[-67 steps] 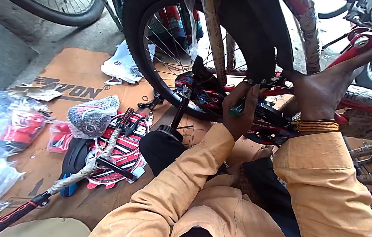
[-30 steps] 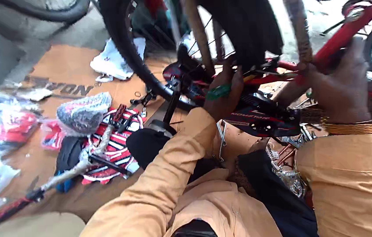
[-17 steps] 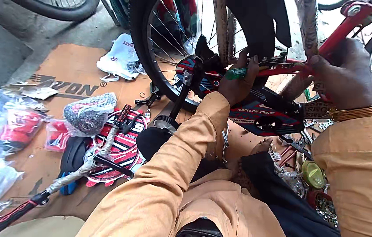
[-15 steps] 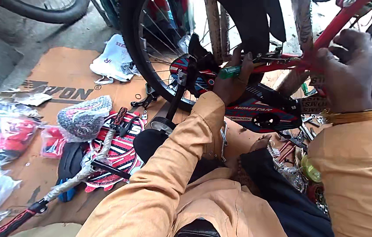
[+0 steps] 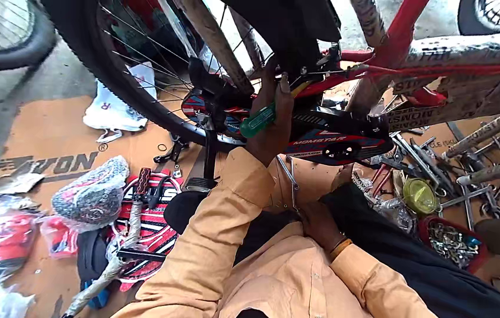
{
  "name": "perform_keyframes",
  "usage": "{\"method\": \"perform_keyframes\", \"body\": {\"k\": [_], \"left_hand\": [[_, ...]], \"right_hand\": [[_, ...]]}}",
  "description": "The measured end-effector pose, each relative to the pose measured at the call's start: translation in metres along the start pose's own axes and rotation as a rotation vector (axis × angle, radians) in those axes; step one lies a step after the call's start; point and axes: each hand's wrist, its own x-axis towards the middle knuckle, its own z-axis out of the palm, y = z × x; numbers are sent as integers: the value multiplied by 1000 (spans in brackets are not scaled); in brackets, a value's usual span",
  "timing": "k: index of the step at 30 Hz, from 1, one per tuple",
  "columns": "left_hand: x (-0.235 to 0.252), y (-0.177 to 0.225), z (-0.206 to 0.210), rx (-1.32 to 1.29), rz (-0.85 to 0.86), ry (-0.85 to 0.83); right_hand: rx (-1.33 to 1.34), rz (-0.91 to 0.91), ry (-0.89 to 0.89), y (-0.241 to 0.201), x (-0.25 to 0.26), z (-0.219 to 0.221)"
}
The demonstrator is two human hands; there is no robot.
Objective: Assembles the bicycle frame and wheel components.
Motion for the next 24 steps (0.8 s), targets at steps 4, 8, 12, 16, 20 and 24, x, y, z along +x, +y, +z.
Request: {"method": "perform_keyframes", "body": {"k": [4,8,12,16,20,24], "left_hand": [[-5,4,0,35,-32,12],[-15,10,-4,46,-34,-32],[-30,7,-1,-39,18,-2],[-28,5,-1,0,27,-7],[-23,1,0,-21,21,-6],[-27,6,-2,1,-50,-13]], "right_hand": [[-144,144,-204,-36,32,-38],[-87,78,-260,-63,45,-34],[-16,89,-292,-62,56,-20],[-29,94,-329,-64,55,-29],[184,98,-267,-52,48,-36],[899,9,171,-54,27,-97]]}}
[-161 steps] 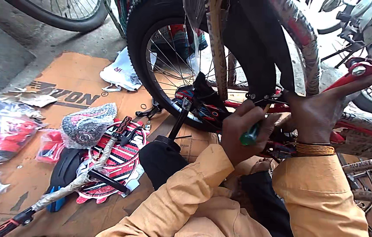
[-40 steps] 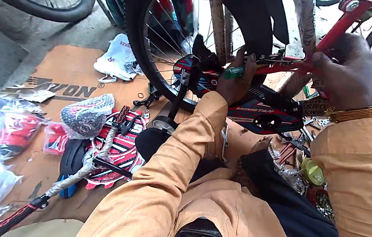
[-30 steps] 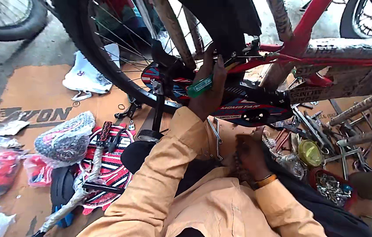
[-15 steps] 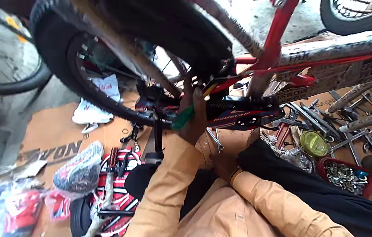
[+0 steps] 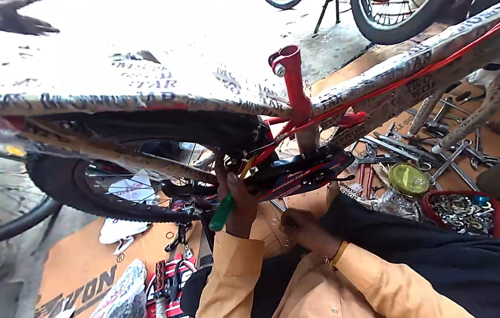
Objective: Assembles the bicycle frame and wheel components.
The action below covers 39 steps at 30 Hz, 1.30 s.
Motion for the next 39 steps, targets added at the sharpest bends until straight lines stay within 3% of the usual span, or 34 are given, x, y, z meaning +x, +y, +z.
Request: {"method": "perform_keyframes", "body": {"k": [4,7,11,15,22,28,33,39], "left_hand": [[-2,-2,0,45,29,21],[-2,-1,-1,72,15,15],[-4,-2,-2,108,-41,21],[-4,-3,-3,28,30,0],[0,-7,-2,-7,34,-7],[-1,-5,0,4,76,4],[1,-4,0,42,49,15],[1,-4,1,-11,99,16]], "right_hand": [[460,-229,467,-75,21,-46],[684,-181,622,-106,57,-62],[941,-15,675,-130,81,-56],[901,62,675,-143,90,-53],[754,1,757,-133,113,-53],[761,12,646,-128,111,-61],[609,-82,814,-131,114,-53],[632,45,620,-137,102,-66]]}}
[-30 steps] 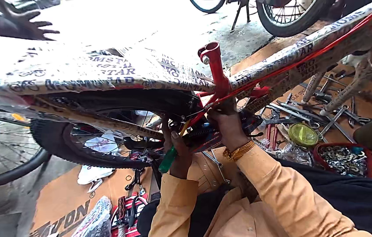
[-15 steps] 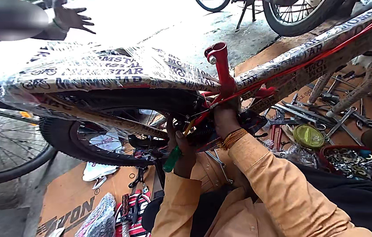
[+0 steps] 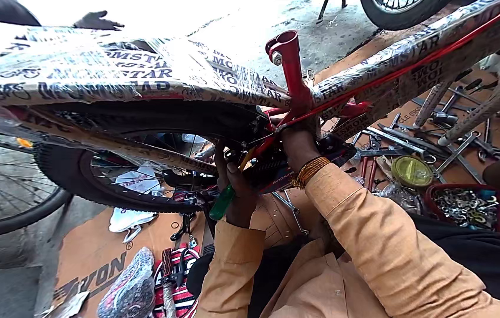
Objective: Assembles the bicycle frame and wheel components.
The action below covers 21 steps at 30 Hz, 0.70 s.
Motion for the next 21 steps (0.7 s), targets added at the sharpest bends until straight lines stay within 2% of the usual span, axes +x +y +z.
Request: {"method": "perform_keyframes", "body": {"k": [3,6,13,15,21], "left_hand": [[0,1,-2,62,-13,-4],[-2,7,-4,91,-30,2],[-3,7,-3,48,-14,-11],[-2,7,-2,62,-40,-11],[-2,4,-3,28,-78,-19]], "right_hand": [[-13,-18,7,2,1,0],[-135,-49,22,3,-1,-1],[-355,-238,71,5,-1,-2],[-401,-242,90,7,-1,-1],[-371,-248,3,13,5,-4]]}}
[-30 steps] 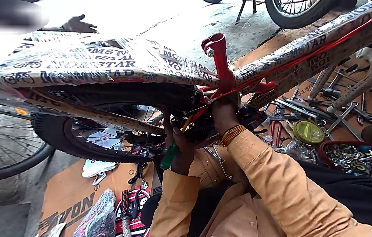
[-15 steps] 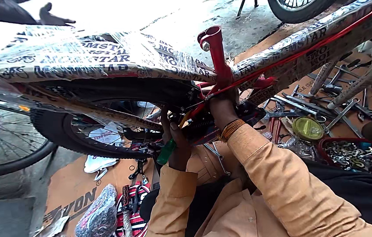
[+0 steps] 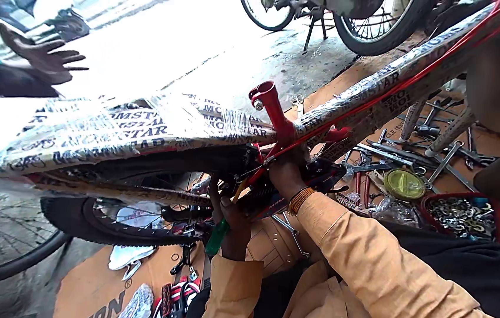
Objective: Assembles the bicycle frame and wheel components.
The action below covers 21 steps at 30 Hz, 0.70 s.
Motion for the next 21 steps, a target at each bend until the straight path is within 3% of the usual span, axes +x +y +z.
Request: {"method": "perform_keyframes", "body": {"k": [7,12,17,21], "left_hand": [[-3,3,3,-4,-39,50],[-1,7,4,27,-78,71],[0,3,3,20,-40,60],[0,2,4,-1,-59,62]], "right_hand": [[-54,-9,-169,0,0,-15],[-124,18,-39,-11,-5,-10],[-65,50,-36,-9,-2,-7],[-61,-46,-21,-9,-10,-11]]}}
